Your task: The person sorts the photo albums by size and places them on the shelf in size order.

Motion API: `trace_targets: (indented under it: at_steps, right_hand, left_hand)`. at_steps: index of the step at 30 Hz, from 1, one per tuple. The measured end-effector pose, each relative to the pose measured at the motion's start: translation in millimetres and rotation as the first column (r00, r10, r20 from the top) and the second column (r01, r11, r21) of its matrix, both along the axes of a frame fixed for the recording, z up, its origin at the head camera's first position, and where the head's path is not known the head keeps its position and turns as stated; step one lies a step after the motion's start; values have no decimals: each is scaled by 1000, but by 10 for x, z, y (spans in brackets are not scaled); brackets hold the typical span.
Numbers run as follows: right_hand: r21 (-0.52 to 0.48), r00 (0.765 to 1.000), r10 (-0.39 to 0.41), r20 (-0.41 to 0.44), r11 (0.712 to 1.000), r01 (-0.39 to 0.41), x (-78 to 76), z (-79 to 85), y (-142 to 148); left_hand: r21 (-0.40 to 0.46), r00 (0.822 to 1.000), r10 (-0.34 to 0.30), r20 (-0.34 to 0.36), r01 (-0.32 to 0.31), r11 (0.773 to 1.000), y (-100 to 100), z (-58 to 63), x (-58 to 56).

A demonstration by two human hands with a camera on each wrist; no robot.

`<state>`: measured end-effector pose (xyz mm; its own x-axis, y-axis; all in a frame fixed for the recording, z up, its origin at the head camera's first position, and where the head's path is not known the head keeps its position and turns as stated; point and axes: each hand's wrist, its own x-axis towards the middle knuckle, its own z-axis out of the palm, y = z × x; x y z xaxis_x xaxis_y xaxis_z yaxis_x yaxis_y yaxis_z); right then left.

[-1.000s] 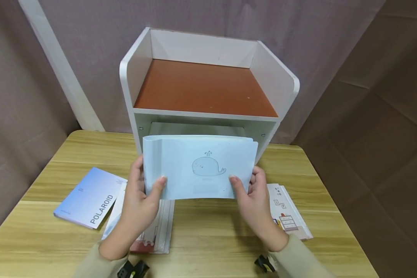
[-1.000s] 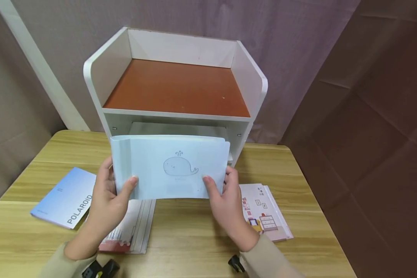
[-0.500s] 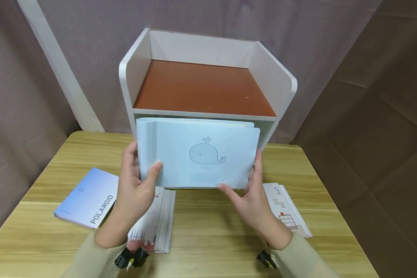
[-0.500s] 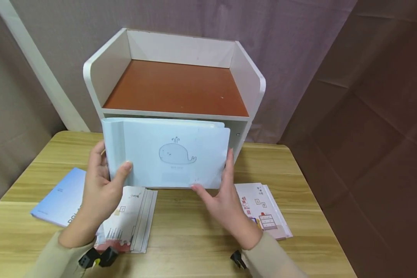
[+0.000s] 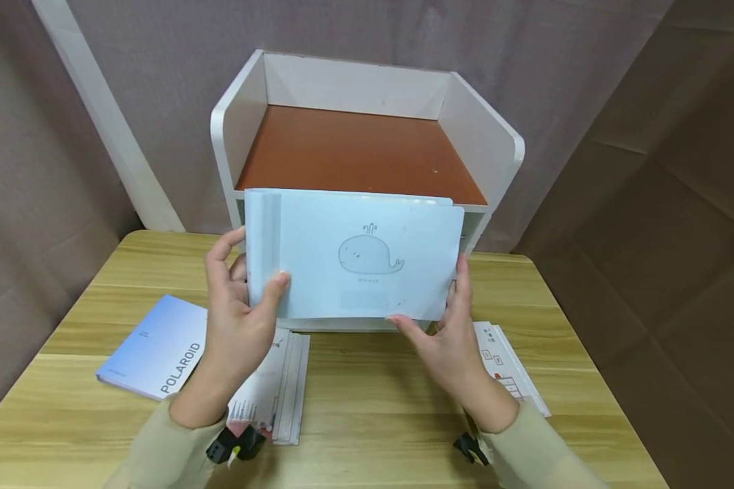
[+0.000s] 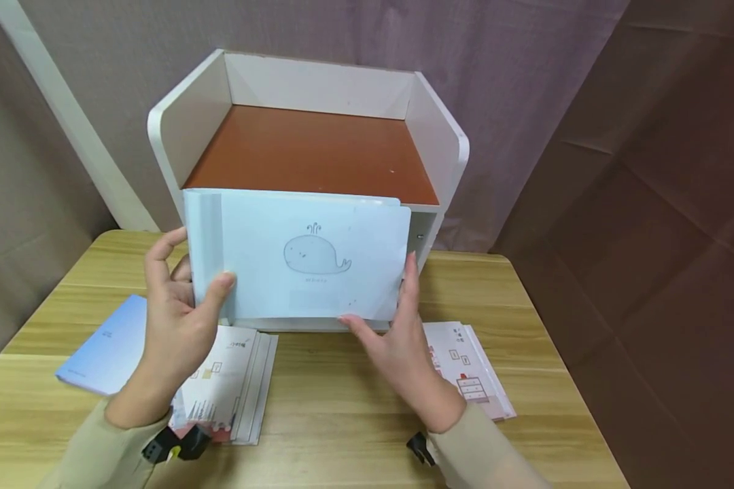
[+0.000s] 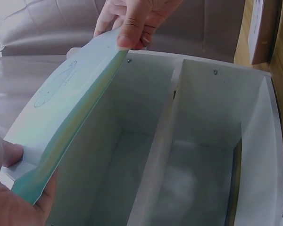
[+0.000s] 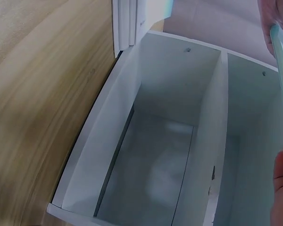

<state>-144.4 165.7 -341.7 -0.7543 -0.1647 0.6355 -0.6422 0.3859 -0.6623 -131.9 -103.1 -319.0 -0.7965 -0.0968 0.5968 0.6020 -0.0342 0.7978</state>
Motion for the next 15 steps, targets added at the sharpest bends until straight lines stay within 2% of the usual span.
trace_targets:
  at_steps: [4, 7, 9, 12, 13, 15]
  right_hand:
    - [-32, 1000, 5, -18, 999, -5, 15, -4, -21]
    - [-42, 999, 10, -51, 999, -12, 23, 11, -39]
    - [-39, 997, 12, -78, 999, -15, 25, 29, -45]
    - [-26, 995, 13, -102, 1000, -16, 26, 51, -42]
    - [-19, 994, 14, -110, 1000, -16, 27, 54, -39]
    - [3, 993, 6, -120, 1000, -6, 24, 62, -33]
  left_hand:
    - [-47, 998, 52, -27, -53, 997, -18, 33, 14]
    - [-141, 997, 67, -24, -69, 988, -53, 61, 35]
    - [-248, 997, 79, -8, -78, 966, -73, 77, 56]
    - [-416, 995, 101, -12, -97, 904, -89, 79, 88]
    - [-459, 994, 112, -21, -109, 882, -91, 75, 100]
    - [-510, 992, 114, -50, -123, 851, -91, 65, 114]
